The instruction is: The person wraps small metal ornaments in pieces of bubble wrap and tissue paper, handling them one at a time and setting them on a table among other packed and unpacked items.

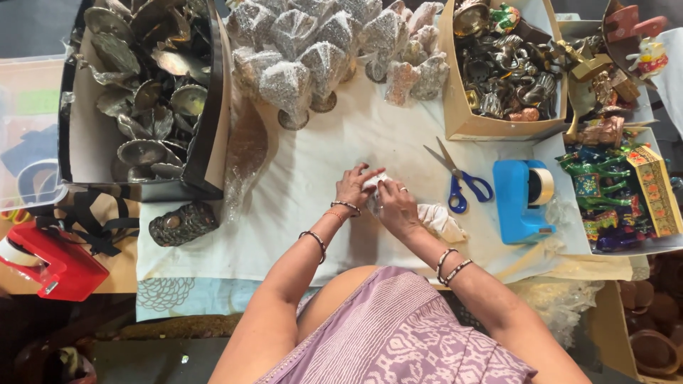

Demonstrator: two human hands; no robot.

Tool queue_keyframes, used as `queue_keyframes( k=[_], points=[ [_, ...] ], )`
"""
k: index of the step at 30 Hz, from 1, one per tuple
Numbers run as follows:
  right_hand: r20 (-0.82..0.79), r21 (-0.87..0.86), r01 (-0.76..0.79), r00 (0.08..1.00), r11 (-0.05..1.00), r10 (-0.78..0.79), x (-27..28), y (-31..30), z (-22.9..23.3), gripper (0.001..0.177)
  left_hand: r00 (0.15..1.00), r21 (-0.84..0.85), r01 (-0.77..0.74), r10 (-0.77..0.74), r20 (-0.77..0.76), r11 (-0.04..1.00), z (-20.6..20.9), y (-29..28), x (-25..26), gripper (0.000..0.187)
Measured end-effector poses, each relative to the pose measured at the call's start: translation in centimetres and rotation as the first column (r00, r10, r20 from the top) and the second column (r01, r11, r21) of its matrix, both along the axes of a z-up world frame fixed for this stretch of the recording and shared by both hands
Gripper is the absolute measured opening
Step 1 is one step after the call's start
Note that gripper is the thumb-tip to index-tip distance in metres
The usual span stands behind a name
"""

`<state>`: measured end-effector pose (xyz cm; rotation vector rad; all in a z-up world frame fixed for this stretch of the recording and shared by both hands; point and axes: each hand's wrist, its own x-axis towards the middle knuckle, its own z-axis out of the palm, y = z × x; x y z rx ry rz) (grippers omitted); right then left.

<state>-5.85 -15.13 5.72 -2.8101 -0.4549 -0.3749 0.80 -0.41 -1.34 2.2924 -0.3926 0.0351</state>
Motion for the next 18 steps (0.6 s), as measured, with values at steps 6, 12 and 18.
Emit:
queue_keyframes(
  k=[6,12,18],
  points=[
    [0.128,-0.151,-0.007,0.991,0.989,0.027,-1.3,0.1,-0.8,0.046,0.999,0.027,0.015,-0.014,-0.033,1.0,-0.9,0.3,-0.4,0.029],
    [0.02,-0.163,0.092,0.996,0.982,-0.09,-1.8,-0.1,-1.5,0.046,0.996,-0.124,-0.094,0.095,-0.001,0.988,-1.2,-0.5,-1.2,0.022],
    [-0.083,0.229,0.071,0.995,0.971,-0.053,-1.7,-1.5,-0.4,0.026,0.995,-0.086,-0.096,0.095,-0.017,0.992,-1.3,-0.4,-1.2,0.025]
  ],
)
